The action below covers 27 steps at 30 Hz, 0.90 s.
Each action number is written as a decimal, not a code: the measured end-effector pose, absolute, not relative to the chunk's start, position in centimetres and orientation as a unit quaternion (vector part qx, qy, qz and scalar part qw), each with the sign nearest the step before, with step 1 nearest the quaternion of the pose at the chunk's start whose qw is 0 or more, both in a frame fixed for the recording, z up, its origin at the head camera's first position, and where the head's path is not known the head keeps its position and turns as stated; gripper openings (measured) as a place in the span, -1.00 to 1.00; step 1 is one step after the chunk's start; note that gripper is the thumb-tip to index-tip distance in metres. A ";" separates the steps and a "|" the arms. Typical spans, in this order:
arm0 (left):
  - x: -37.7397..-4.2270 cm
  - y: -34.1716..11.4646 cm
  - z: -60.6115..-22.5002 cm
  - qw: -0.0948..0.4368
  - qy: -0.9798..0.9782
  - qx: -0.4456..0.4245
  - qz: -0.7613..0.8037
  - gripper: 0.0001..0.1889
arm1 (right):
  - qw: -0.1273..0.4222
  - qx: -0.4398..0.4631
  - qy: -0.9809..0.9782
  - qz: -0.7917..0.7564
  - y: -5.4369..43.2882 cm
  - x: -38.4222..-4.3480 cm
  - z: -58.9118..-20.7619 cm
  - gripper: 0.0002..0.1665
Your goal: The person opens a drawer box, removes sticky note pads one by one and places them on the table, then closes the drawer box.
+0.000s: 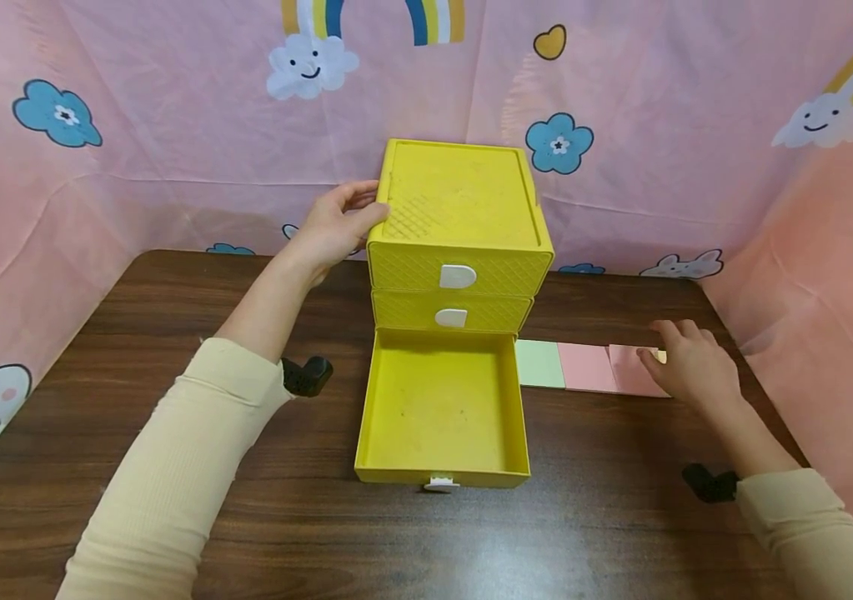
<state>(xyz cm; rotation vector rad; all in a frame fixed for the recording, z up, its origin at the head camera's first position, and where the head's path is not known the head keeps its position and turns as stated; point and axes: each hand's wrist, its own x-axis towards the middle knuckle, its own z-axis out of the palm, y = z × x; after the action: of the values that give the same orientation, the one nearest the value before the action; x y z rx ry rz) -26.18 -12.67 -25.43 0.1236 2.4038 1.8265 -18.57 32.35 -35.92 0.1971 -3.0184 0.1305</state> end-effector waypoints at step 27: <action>-26.2 -12.7 -25.6 0.057 0.792 0.046 0.607 -0.41 | 0.221 0.261 -0.937 0.065 23.4 -15.8 -34.2 -0.46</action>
<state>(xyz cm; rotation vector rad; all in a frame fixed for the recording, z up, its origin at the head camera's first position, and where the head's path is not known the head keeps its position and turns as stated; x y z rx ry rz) -26.19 -12.72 -25.63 0.1408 2.4011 1.8395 -15.83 23.36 -34.21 0.7225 -2.5916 0.1786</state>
